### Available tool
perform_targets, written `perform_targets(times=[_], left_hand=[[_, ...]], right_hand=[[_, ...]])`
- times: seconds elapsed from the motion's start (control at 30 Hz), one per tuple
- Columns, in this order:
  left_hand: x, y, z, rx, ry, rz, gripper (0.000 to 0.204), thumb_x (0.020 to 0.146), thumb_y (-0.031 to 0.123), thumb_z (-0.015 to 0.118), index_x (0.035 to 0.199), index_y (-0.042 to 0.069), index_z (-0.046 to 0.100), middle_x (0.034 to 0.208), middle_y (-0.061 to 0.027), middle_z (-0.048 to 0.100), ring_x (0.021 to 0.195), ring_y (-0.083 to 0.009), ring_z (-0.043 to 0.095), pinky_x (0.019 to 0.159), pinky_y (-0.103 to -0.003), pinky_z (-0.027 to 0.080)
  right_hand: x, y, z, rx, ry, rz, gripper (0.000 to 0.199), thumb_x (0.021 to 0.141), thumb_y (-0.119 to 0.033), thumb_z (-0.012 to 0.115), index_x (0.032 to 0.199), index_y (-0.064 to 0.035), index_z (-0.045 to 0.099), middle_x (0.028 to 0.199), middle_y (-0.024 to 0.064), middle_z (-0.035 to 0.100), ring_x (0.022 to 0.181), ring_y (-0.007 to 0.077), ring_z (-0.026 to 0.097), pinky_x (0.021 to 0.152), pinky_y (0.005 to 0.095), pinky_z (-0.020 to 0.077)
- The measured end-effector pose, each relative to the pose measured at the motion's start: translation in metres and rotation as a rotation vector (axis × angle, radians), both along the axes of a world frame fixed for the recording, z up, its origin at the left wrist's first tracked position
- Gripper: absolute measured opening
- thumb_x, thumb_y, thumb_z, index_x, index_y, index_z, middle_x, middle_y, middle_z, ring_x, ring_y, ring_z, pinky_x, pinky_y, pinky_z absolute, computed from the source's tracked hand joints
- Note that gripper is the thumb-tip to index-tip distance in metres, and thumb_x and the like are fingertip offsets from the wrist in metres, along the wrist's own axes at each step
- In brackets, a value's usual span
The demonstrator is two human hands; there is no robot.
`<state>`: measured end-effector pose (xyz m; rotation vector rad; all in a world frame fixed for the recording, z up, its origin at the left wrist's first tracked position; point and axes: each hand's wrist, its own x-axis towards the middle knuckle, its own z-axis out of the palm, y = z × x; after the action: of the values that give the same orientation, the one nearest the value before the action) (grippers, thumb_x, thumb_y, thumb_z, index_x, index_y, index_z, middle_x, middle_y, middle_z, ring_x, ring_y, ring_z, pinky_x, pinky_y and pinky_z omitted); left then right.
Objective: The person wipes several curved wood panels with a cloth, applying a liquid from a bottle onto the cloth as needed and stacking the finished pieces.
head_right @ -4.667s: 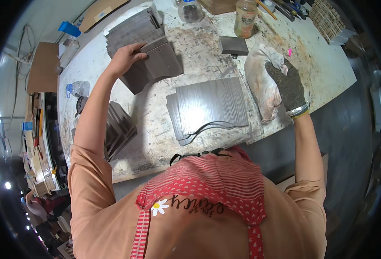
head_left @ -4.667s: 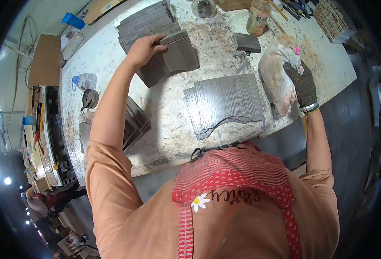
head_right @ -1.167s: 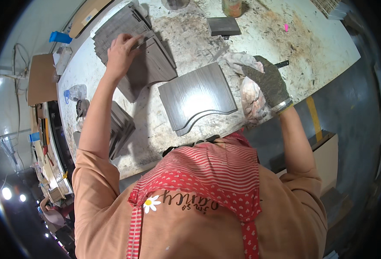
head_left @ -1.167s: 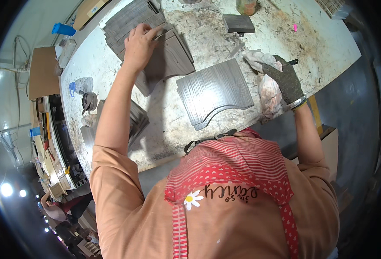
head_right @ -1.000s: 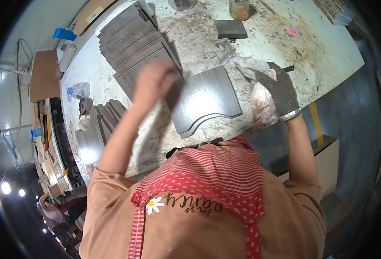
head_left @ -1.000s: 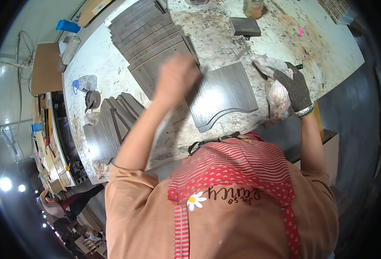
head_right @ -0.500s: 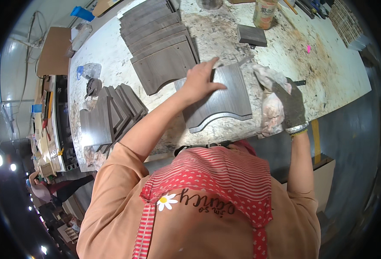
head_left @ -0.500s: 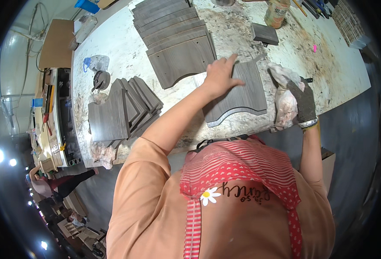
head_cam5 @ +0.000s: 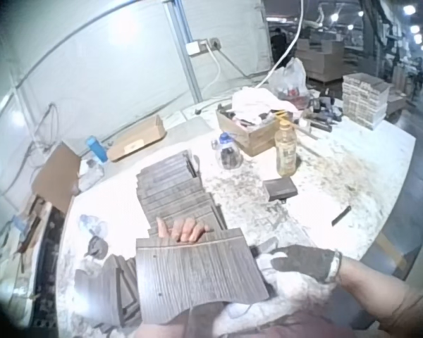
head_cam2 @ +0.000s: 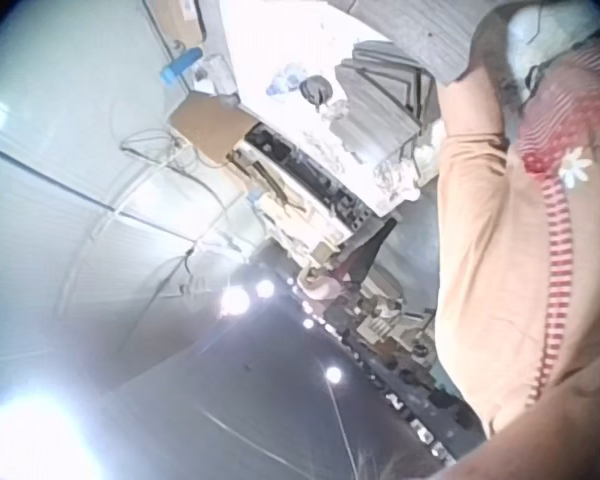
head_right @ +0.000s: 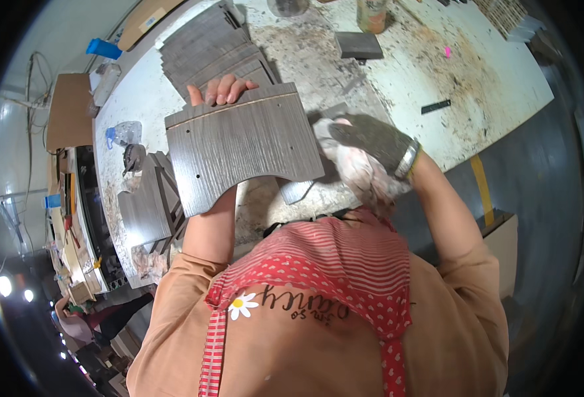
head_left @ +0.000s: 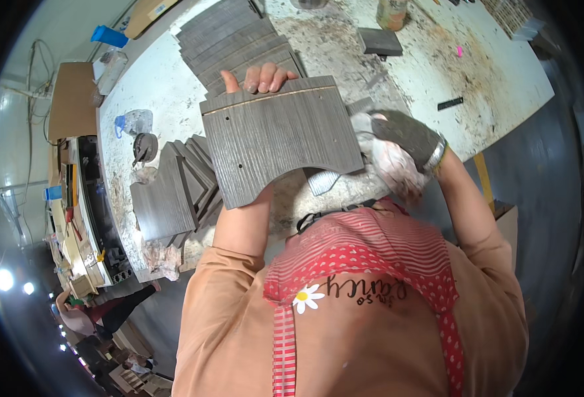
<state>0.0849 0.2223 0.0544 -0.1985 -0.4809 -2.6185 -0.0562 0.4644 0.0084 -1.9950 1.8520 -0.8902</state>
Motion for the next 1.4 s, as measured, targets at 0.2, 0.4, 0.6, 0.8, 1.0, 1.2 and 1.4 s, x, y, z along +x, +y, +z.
perform_targets(times=[0.2, 0.4, 0.6, 0.8, 1.0, 1.2, 1.4], left_hand=[[-0.007, 0.005, -0.001, 0.07, 0.009, -0.011, 0.051, 0.099, 0.051, 0.032, 0.068, 0.013, 0.046, 0.067, 0.0003, 0.041, 0.067, -0.0149, 0.046, 0.096, -0.039, 0.038], [-0.01, -0.004, -0.004, 0.015, 0.219, -0.148, 0.063, 0.094, 0.065, 0.024, 0.075, 0.013, 0.055, 0.075, -0.0014, 0.051, 0.079, -0.0177, 0.055, 0.098, -0.04, 0.044], [0.037, -0.017, 0.011, -0.213, -0.675, 0.039, 0.077, 0.092, 0.064, 0.032, 0.134, 0.001, 0.041, 0.129, -0.0184, 0.052, 0.113, -0.0256, 0.056, 0.092, -0.037, 0.052], [0.065, -0.017, -0.041, -0.371, -0.847, 0.074, 0.047, 0.096, 0.032, 0.051, 0.127, -0.002, 0.045, 0.121, -0.0168, 0.057, 0.108, -0.0234, 0.059, 0.089, -0.036, 0.053], [0.056, 0.007, -0.054, -0.323, -0.971, 0.212, 0.022, 0.094, 0.011, 0.054, 0.113, 0.0, 0.05, 0.107, -0.0112, 0.061, 0.097, -0.0199, 0.062, 0.088, -0.034, 0.051], [0.07, 0.037, -0.071, -0.728, -1.222, 0.386, 0.04, 0.089, 0.017, 0.061, 0.119, -0.005, 0.046, 0.105, -0.0142, 0.059, 0.098, -0.0224, 0.056, 0.09, -0.034, 0.044], [0.055, 0.033, -0.052, -1.786, -0.96, 0.695, 0.048, 0.084, 0.012, 0.061, 0.127, -0.002, 0.046, 0.123, -0.0187, 0.05, 0.116, -0.0341, 0.047, 0.099, -0.041, 0.038]], right_hand=[[0.008, -0.029, 0.012, 0.263, -1.014, -0.062, 0.031, 0.094, -0.009, 0.048, 0.122, 0.0019, 0.056, 0.113, 0.0116, 0.063, 0.097, 0.016, 0.061, 0.085, 0.0279, 0.0501], [0.017, -0.047, -0.006, 0.245, -1.199, -0.161, 0.023, 0.095, -0.016, 0.053, 0.103, 0.0005, 0.067, 0.083, 0.0018, 0.063, 0.073, 0.0064, 0.054, 0.067, 0.0228, 0.0471], [-0.003, -0.036, 0.046, 0.204, -0.936, -0.333, 0.02, 0.083, -0.022, 0.07, 0.087, -0.0026, 0.068, 0.075, -0.0002, 0.063, 0.067, 0.0059, 0.052, 0.063, 0.0244, 0.0453], [-0.013, -0.032, 0.046, 0.257, -0.774, -0.344, 0.023, 0.084, -0.026, 0.068, 0.093, -0.0056, 0.07, 0.081, 0.0045, 0.066, 0.074, 0.0104, 0.057, 0.07, 0.0273, 0.047], [-0.054, -0.004, 0.056, 0.011, 0.131, -0.444, 0.023, 0.089, -0.024, 0.059, 0.11, -0.0152, 0.066, 0.1, 0.0076, 0.065, 0.085, 0.0189, 0.063, 0.077, 0.0314, 0.0507], [-0.023, 0.011, 0.066, 0.051, -0.222, -0.408, 0.034, 0.087, -0.021, 0.064, 0.12, -0.0242, 0.06, 0.114, 0.0104, 0.062, 0.101, 0.023, 0.061, 0.086, 0.0341, 0.0527], [0.0, -0.001, 0.05, 0.022, -0.255, -0.395, 0.032, 0.087, -0.028, 0.063, 0.109, -0.0037, 0.061, 0.106, 0.0115, 0.062, 0.096, 0.0221, 0.061, 0.083, 0.0328, 0.0501]])
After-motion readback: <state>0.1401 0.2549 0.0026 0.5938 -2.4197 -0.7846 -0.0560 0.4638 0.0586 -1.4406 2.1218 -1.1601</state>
